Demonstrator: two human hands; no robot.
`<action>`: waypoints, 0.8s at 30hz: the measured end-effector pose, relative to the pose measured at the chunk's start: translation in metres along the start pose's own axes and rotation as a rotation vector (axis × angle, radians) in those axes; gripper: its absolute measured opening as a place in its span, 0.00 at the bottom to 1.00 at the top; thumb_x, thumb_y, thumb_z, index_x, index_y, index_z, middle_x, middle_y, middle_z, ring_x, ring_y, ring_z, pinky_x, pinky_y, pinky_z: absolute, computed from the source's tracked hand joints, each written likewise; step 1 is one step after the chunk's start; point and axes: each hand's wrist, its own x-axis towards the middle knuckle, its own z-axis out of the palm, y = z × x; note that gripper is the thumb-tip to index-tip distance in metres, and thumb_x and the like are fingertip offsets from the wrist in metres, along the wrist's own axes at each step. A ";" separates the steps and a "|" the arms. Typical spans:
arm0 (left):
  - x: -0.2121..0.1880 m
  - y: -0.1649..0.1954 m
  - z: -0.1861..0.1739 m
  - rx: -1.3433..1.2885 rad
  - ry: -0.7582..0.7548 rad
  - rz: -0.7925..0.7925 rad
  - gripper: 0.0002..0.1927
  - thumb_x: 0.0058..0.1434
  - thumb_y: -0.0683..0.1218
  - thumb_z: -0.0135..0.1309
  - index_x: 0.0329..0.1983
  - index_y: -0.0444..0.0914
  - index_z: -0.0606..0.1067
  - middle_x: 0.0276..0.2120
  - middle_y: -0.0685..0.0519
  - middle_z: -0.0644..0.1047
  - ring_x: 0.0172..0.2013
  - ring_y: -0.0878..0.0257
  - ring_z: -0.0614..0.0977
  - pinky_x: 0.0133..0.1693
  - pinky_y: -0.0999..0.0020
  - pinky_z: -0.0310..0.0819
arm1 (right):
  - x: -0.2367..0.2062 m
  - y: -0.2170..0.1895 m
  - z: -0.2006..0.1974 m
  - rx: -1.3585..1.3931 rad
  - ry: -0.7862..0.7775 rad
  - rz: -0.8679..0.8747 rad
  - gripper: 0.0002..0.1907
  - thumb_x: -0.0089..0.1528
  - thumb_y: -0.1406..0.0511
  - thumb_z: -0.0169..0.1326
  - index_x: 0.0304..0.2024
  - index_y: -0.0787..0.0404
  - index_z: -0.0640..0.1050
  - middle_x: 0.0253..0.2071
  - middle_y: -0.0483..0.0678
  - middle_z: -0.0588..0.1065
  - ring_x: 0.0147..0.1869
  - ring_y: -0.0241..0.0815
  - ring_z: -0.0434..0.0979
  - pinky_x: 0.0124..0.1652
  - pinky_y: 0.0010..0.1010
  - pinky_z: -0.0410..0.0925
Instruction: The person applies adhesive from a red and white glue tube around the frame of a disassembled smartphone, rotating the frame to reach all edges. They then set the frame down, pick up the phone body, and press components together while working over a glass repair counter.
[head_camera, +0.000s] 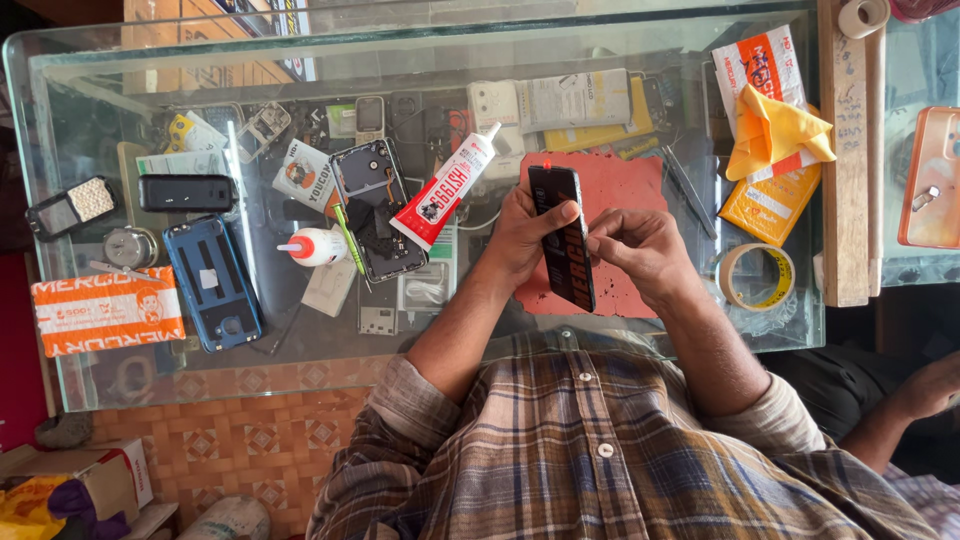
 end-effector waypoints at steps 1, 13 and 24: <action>0.000 0.001 0.000 -0.003 -0.005 -0.004 0.14 0.60 0.45 0.70 0.41 0.38 0.76 0.32 0.56 0.80 0.33 0.68 0.83 0.38 0.71 0.79 | 0.000 0.000 0.000 0.003 0.000 -0.002 0.04 0.61 0.72 0.61 0.34 0.70 0.80 0.36 0.48 0.78 0.39 0.36 0.76 0.42 0.29 0.70; -0.003 0.004 0.002 -0.016 -0.018 -0.011 0.13 0.61 0.45 0.69 0.41 0.38 0.75 0.32 0.56 0.80 0.32 0.67 0.83 0.37 0.70 0.79 | 0.001 0.000 0.002 -0.001 0.006 0.000 0.03 0.61 0.73 0.60 0.34 0.70 0.80 0.35 0.49 0.78 0.39 0.36 0.76 0.42 0.29 0.70; -0.002 0.005 0.003 -0.013 -0.008 -0.016 0.14 0.59 0.45 0.70 0.41 0.38 0.75 0.31 0.55 0.80 0.31 0.67 0.83 0.36 0.70 0.80 | 0.001 -0.002 0.003 -0.022 0.007 0.002 0.02 0.61 0.73 0.60 0.34 0.70 0.80 0.35 0.49 0.79 0.38 0.36 0.77 0.41 0.29 0.71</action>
